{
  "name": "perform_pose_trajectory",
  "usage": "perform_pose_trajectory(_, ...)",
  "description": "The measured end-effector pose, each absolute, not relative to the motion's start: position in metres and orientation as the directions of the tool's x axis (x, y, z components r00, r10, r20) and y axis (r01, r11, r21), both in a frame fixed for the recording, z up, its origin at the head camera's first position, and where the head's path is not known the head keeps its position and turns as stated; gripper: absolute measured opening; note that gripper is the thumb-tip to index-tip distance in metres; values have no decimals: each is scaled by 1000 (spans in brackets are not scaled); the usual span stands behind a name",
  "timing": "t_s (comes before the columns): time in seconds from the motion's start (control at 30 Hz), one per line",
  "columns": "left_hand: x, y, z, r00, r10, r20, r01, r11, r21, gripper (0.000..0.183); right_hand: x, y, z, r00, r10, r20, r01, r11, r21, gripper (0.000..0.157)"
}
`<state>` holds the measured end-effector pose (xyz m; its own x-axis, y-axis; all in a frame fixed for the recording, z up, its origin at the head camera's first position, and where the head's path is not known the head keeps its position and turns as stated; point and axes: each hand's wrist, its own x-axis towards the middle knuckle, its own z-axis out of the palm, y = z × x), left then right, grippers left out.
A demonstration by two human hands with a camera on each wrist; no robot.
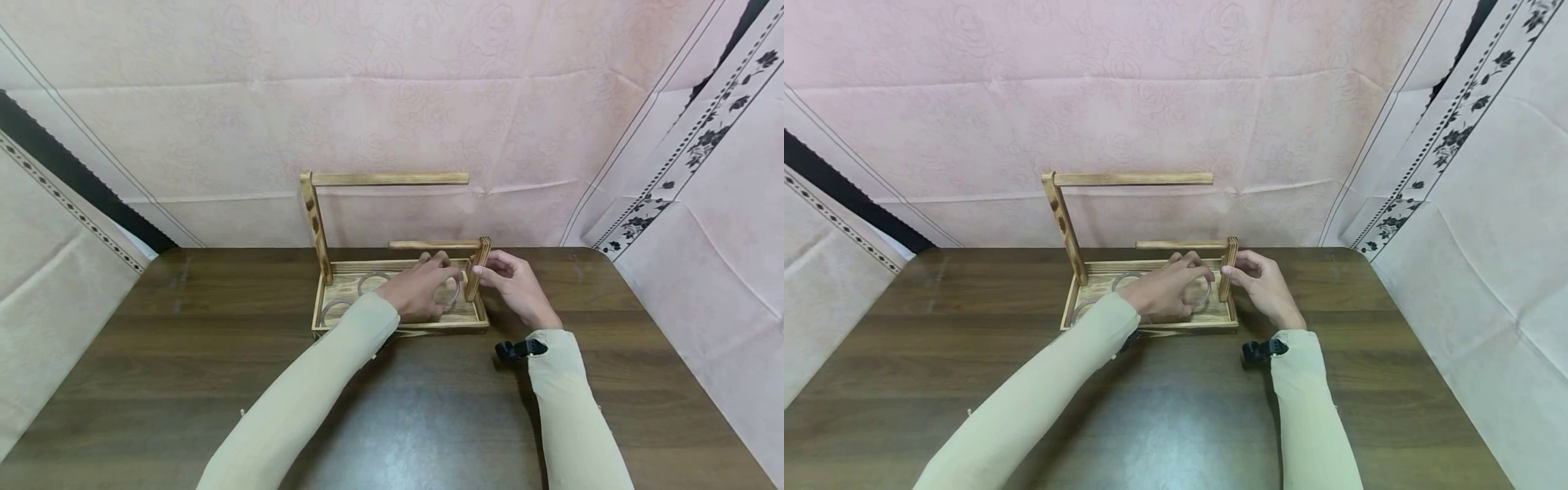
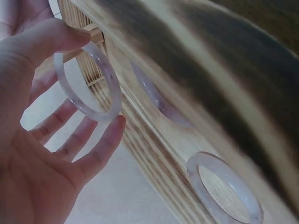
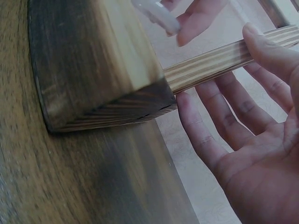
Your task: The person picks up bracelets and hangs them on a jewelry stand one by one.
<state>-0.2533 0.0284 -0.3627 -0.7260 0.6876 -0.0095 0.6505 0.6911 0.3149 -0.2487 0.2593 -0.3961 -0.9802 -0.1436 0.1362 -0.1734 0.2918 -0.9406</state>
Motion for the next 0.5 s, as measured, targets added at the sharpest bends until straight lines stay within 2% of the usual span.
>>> perform_pose_trajectory(0.5,-244,22,-365,-715,691,108,695,684,222,62,-249,259,-396,-981,-142,134,-171,297,-939,39)
